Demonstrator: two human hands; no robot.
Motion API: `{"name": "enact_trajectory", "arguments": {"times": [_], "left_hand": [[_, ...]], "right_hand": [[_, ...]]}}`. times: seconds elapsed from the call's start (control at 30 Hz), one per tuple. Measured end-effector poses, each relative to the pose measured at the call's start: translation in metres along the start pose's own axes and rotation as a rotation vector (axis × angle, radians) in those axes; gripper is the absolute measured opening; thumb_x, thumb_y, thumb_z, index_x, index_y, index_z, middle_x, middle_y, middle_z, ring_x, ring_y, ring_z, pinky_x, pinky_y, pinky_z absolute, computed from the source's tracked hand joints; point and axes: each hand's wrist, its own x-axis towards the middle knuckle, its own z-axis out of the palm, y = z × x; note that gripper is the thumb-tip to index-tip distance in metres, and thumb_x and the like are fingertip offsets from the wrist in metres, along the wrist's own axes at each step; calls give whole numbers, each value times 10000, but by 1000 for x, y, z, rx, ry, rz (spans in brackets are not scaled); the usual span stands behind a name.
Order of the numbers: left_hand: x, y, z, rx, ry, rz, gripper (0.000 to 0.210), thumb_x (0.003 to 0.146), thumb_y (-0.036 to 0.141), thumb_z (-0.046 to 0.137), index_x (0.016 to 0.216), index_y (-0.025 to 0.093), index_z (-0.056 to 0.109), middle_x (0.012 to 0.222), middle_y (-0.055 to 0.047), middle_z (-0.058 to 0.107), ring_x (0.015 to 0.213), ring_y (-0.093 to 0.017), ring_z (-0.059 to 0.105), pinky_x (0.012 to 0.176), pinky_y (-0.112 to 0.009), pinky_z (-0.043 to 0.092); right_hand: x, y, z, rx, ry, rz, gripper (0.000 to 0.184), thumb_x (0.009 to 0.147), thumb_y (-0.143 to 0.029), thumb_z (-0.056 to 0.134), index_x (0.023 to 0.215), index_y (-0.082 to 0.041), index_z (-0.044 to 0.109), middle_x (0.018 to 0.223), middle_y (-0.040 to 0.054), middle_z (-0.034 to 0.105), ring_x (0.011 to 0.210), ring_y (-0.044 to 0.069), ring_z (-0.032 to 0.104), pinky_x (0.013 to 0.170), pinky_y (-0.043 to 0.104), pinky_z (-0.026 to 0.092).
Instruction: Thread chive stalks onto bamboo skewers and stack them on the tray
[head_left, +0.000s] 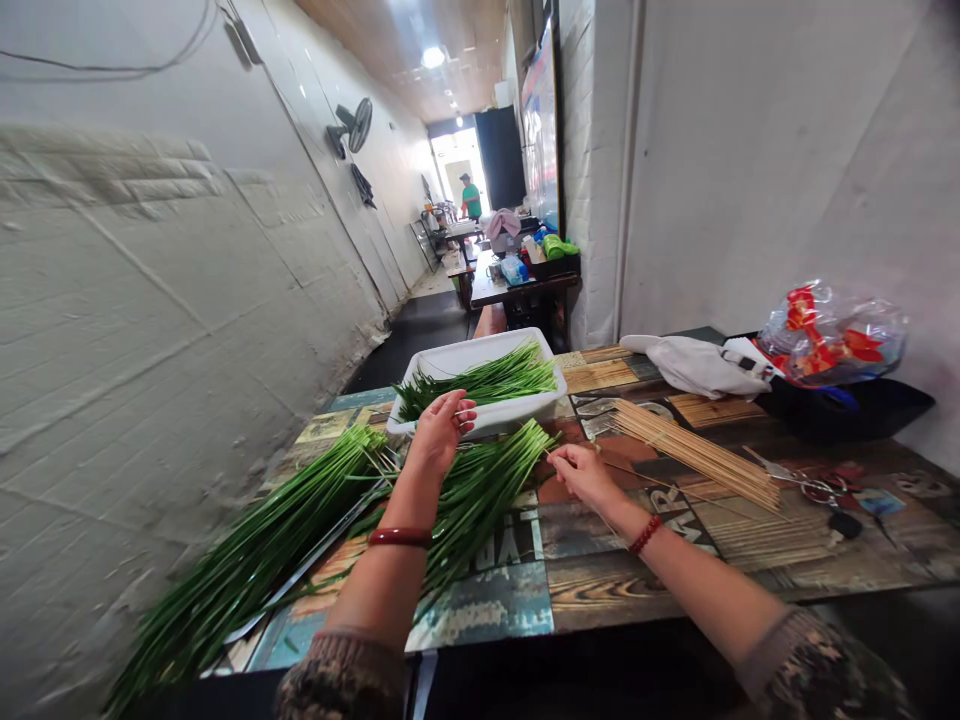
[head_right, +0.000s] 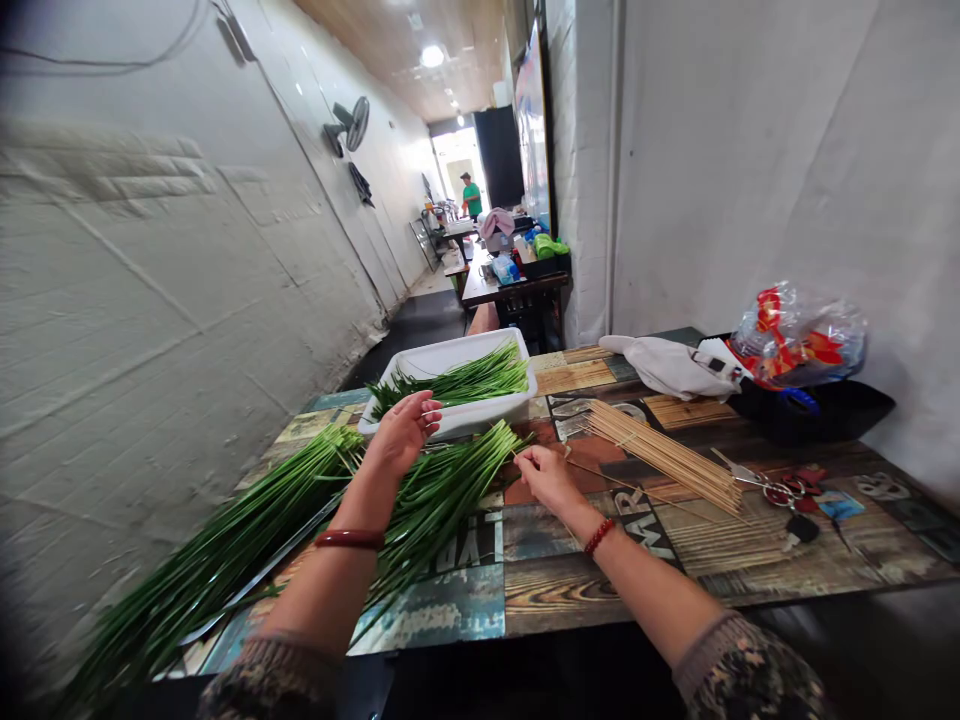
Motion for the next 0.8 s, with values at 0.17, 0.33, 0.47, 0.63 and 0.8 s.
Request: {"name": "enact_trajectory", "arguments": {"times": [0.17,0.33,0.47,0.63,0.8], "left_hand": [[-18,8,-7,163,-53,71,424,721,449,713,1010,155,614,840,-23,646,666,-99,601,613,-217,459],[-36,-2,7,513,-237,139,543,692,396,756,1159,146,633,1076,-99,654,933,-182,608,797,-288,471],[-39,-5,16,464,-388,113,629,662,344,794,1231,157,605,1140,-120,654,1037,-229,595,886,-341,458],[-37,-7,0,204,-398,44,670,704,376,774,1299,170,545,999,-84,692,879,-179,641,821,-304,465],[-38,-9,-12,189,-533,8,550,689,377,791,1163,140,647,1000,-100,708,875,-192,646,832,-305,462]], "right_hand": [[-7,0,0,-11,37,-24,249,851,-375,507,776,-163,615,556,-23,554,429,105,469,408,211,348],[-16,-38,-9,-212,35,-319,227,912,-298,476,818,-178,644,677,17,643,616,153,593,601,265,449],[-18,-63,-13,-354,5,-521,203,936,-256,456,881,-199,643,808,47,696,735,184,641,704,303,472],[-20,-69,-6,-376,25,-562,201,949,-252,436,920,-210,631,883,57,708,811,202,663,742,316,497],[-22,-66,2,-382,49,-569,224,953,-285,432,880,-224,636,759,36,685,690,192,648,648,304,499]]}}
